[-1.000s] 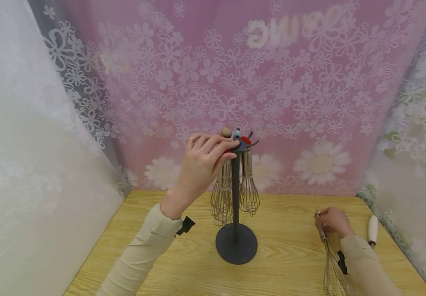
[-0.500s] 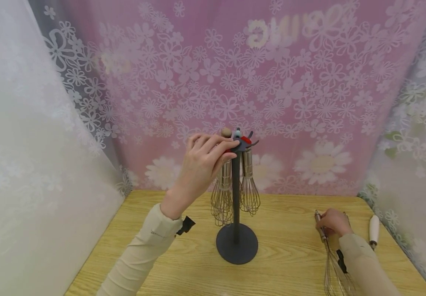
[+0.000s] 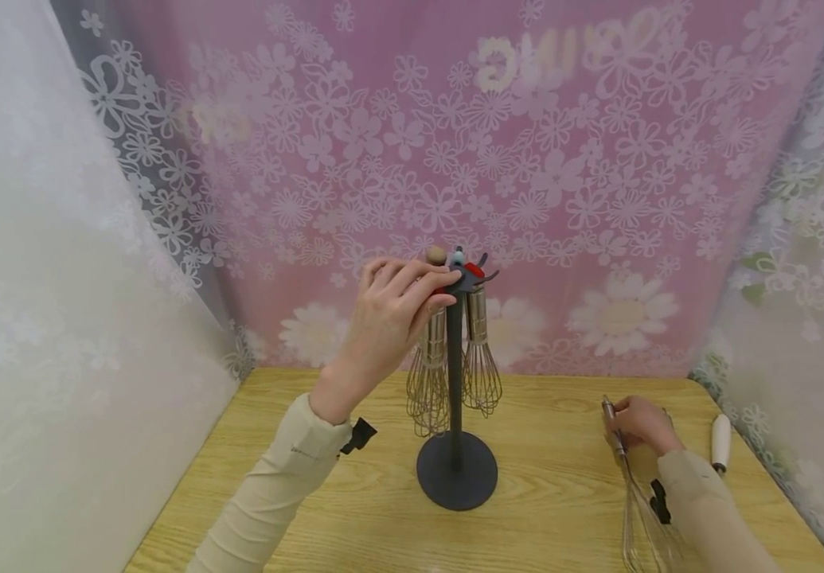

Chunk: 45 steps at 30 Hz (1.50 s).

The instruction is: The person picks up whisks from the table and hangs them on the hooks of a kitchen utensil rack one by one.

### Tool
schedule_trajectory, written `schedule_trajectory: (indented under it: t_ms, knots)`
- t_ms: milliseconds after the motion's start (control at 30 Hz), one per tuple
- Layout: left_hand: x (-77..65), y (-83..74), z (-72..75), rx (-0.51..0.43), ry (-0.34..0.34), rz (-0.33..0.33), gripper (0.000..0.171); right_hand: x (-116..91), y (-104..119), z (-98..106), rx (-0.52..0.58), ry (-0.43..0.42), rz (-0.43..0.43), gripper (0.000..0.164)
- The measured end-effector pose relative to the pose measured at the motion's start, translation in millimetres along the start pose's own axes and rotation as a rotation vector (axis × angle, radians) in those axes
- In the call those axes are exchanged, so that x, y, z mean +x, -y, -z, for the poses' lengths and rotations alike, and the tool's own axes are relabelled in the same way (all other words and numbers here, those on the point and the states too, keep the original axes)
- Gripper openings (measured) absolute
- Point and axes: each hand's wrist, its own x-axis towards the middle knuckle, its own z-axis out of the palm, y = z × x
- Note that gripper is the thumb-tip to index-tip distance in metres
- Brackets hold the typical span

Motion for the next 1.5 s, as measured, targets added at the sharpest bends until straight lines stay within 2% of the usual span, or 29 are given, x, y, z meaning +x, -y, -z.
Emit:
schedule_trajectory:
  t_ms: [133, 467, 867, 1500]
  knots:
    - [0.3, 0.6, -0.3, -0.003, -0.010, -0.002, 0.028, -2, 10, 0, 0.126, 0.001, 0.004, 0.053]
    - [0.0, 0.3, -0.7, 0.000, -0.005, -0.002, 0.028, -4, 22, 5, 0.207, -0.008, -0.009, 0.056]
    - [1.3, -0.1, -1.9, -0.007, -0.017, 0.002, 0.028, -14, 36, 8, 0.237, -0.094, 0.059, 0.057]
    - [0.6, -0.5, -2.2, 0.003, -0.014, 0.009, 0.028, -28, 60, 3, 0.224, -0.249, 0.095, 0.063]
